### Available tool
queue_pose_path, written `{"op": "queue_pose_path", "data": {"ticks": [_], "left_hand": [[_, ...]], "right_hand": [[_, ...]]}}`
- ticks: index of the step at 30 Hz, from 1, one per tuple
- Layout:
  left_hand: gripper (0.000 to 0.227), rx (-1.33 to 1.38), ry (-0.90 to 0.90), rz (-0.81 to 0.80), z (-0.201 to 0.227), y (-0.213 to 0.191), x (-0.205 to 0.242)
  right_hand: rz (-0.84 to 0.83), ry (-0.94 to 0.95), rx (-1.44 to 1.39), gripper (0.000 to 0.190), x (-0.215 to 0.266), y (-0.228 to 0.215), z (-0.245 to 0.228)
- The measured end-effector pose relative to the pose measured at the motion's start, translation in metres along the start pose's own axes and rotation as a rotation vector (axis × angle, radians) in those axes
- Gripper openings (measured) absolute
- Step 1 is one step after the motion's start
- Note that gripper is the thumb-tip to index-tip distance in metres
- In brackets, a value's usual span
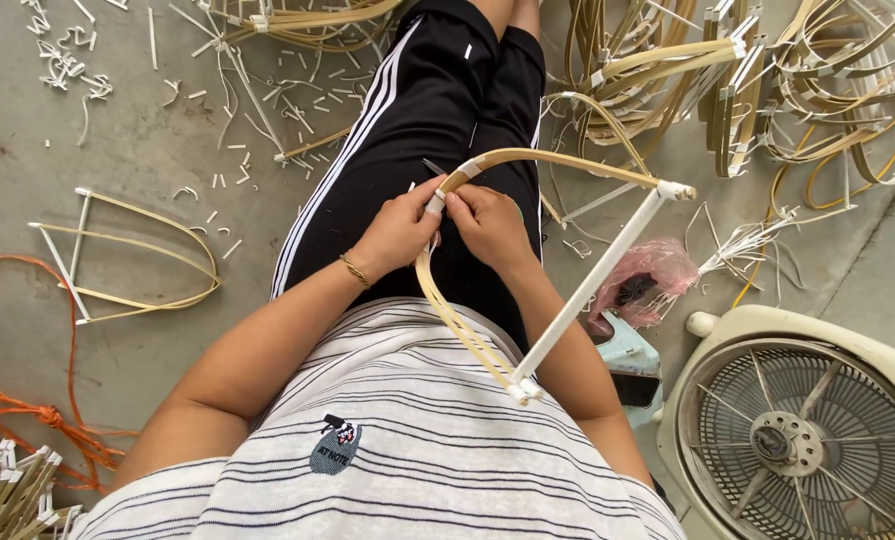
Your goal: The recorder is assembling and trimming bamboo structures for manufacturing, using scissors and nippers to cut and fit components.
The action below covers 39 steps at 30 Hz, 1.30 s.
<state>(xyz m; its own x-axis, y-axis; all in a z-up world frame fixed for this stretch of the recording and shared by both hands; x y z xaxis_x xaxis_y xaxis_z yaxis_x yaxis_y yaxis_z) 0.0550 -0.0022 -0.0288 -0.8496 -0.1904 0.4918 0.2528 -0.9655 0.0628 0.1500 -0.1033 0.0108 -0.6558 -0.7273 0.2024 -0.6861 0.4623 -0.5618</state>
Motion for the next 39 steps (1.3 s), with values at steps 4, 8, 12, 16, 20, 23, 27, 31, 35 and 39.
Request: {"op": "queue_pose_path", "data": {"ticks": [4, 8, 12, 16, 20, 23, 27, 31, 35, 39], "left_hand": [[0.044, -0.209, 0.014, 0.108, -0.02, 0.005, -0.004], [0.041, -0.401, 0.288, 0.188, -0.018, 0.005, -0.007], [0.037, -0.188, 0.274, 0.109, 0.014, -0.003, -0.002], [0.044, 0.12, 0.036, -0.015, 0.018, -0.006, -0.011], [0.046, 0.237, 0.023, -0.056, 0.017, -0.01, -0.014], [0.049, 0.228, 0.081, -0.075, 0.002, -0.01, -0.02], [0.05, -0.007, 0.445, -0.008, -0.006, -0.014, -0.018], [0.041, -0.119, 0.492, 0.041, 0.014, -0.01, -0.003], [0.058, -0.127, 0.227, -0.017, 0.051, 0.001, 0.025], [0.034, 0.044, -0.075, -0.108, 0.029, 0.011, 0.025]], "right_hand": [[0.141, -0.037, 0.066, 0.021, 0.0, 0.012, 0.003], [0.278, -0.063, 0.05, 0.025, -0.002, 0.009, -0.013], [0.315, -0.099, -0.02, 0.021, 0.001, -0.008, -0.026], [0.247, -0.025, -0.076, 0.019, 0.005, -0.027, -0.01], [-0.066, 0.256, -0.447, 0.041, 0.01, -0.005, 0.014], [-0.218, 0.332, -0.697, 0.051, 0.012, 0.015, 0.021], [-0.252, 0.386, -0.649, 0.035, 0.013, 0.027, 0.041], [-0.179, 0.37, -0.386, 0.029, 0.015, 0.008, 0.016], [0.019, 0.253, -0.255, 0.026, 0.018, -0.01, 0.004], [0.021, 0.144, -0.024, 0.027, 0.014, -0.022, -0.017]]}}
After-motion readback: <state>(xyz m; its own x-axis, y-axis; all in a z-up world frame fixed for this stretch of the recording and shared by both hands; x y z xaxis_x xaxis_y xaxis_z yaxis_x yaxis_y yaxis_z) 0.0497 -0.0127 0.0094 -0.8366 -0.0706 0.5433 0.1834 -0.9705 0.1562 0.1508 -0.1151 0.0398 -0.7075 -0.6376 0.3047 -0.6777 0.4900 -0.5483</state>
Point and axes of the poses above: each hand's wrist, its own x-axis away from the middle knuckle, its own y-axis out of the palm, z = x × y, the point moved 6 cm from there along -x, towards the middle knuckle, and after that the axes turned 2 degrees about z, right-handed, at the moved point
